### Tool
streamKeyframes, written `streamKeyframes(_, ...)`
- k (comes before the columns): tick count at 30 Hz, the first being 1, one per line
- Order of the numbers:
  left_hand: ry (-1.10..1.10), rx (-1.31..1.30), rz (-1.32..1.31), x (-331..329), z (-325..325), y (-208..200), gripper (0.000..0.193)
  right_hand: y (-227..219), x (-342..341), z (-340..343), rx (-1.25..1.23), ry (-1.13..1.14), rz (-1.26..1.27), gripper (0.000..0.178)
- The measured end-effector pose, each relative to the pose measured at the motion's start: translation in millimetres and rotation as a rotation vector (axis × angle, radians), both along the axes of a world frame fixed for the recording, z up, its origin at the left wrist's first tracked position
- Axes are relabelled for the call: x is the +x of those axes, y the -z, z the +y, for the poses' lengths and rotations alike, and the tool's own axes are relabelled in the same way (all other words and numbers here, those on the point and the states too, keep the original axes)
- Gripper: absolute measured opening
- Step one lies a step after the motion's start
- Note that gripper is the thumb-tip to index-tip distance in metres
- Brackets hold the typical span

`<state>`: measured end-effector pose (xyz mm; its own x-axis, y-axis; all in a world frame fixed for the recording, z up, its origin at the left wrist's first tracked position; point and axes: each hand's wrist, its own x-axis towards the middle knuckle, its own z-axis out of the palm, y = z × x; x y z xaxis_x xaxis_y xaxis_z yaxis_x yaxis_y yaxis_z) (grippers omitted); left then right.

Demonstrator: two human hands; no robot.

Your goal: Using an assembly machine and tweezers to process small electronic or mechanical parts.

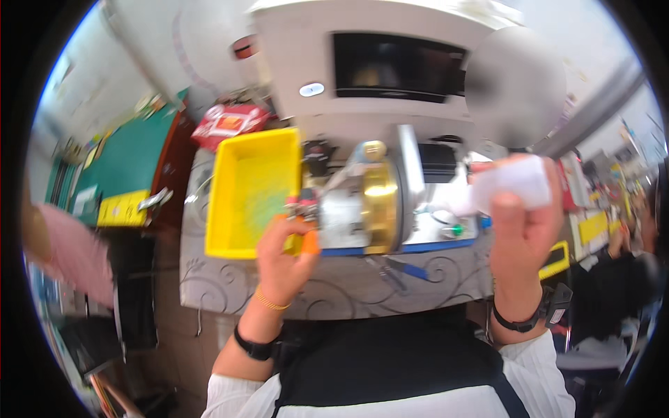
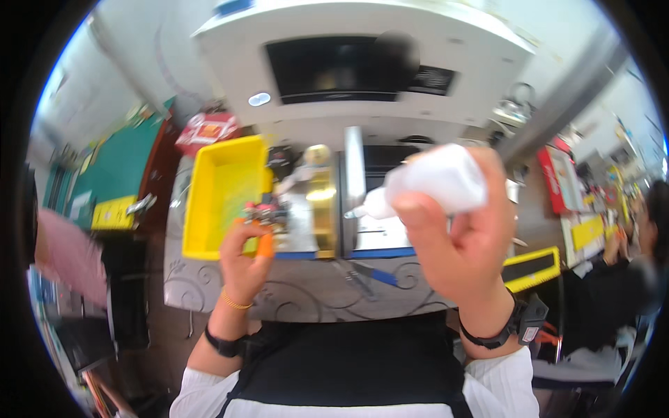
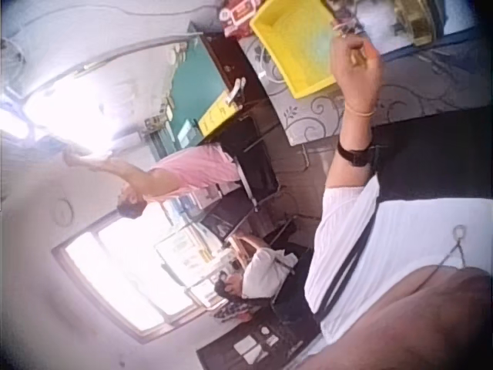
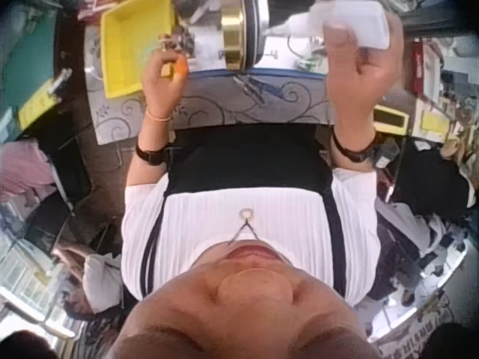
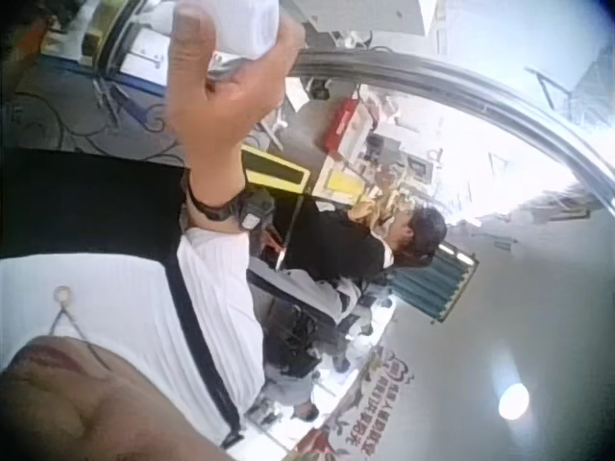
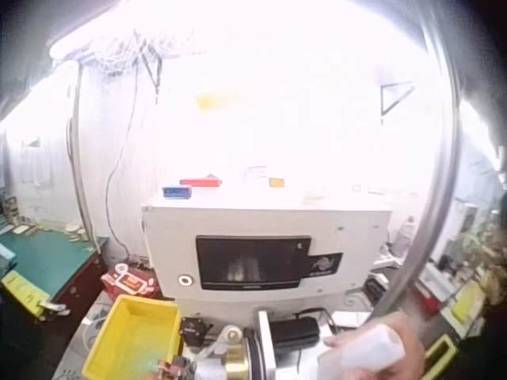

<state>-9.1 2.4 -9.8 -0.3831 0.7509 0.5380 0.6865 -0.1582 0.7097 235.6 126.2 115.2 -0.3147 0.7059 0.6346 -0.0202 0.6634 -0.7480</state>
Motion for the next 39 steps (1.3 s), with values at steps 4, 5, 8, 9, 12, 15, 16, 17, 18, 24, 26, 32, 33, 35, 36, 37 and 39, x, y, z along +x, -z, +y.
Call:
streamKeyframes(4, -0.025, 0.023, -0.012, -3, 0, 11, 0.015, -18, 93, 14, 0.246, 0.373, 0.13, 0.048)
streamKeyframes(5, -0.019, 0.024, -0.034, -5, 0, 14, 0.014, -16, 117, 20, 0.261, 0.442, 0.147, 0.04)
streamKeyframes(8, -0.003, 0.027, -0.106, -11, 2, 27, 0.009, 0, 148, 31, 0.077, 0.824, -0.069, 0.025)
streamKeyframes(9, -0.027, -0.011, -0.073, -16, 3, 32, 0.007, 22, 166, 47, 0.089, 0.835, -0.08, 0.028)
streamKeyframes(12, -0.076, -0.001, -0.033, -36, -7, 57, 0.003, 53, 157, 77, 0.225, 0.825, -0.259, 0.028)
streamKeyframes(15, 0.054, 0.012, -0.106, 3, 6, 11, 0.024, 75, 146, 84, 0.018, 0.676, -0.381, 0.037)
streamKeyframes(16, 0.08, 0.018, -0.106, 5, 8, 10, 0.024, 74, 146, 80, -0.018, 0.649, -0.433, 0.037)
streamKeyframes(17, 0.09, 0.022, -0.104, 3, 6, 11, 0.024, 71, 149, 76, -0.023, 0.698, -0.429, 0.037)
streamKeyframes(18, 0.08, 0.024, -0.1, 1, 4, 11, 0.024, 66, 148, 74, 0.206, 0.765, -0.378, 0.038)
streamKeyframes(24, 0.147, 0.066, -0.098, -85, 12, 82, 0.017, 54, 96, -11, 0.073, 0.228, -0.273, 0.039)
streamKeyframes(26, 0.178, 0.033, -0.172, -92, -3, 85, 0.011, 90, 57, -33, 0.028, -0.138, -0.49, 0.036)
streamKeyframes(32, 0.14, -0.224, -0.428, 4, -1, -11, 0.006, 128, 23, -50, 0.007, -0.022, -0.801, 0.023)
streamKeyframes(33, 0.181, -0.248, -0.414, 1, 0, -15, 0.005, 130, 23, -48, -0.021, 0.011, -0.778, 0.019)
streamKeyframes(35, 0.217, -0.288, -0.399, -1, -4, -31, 0.007, 127, 15, -47, -0.022, 0.001, -0.795, 0.017)
streamKeyframes(36, 0.209, -0.355, -0.371, -1, -6, -44, 0.006, 131, 5, -48, -0.013, -0.054, -0.779, 0.017)
streamKeyframes(37, 0.158, -0.36, -0.247, -2, -8, -52, 0.005, 134, -2, -48, 0.022, -0.081, -0.765, 0.017)
streamKeyframes(39, 0.098, -0.369, -0.117, -7, -7, -63, 0.005, 131, -18, -53, 0.111, -0.076, -0.772, 0.02)
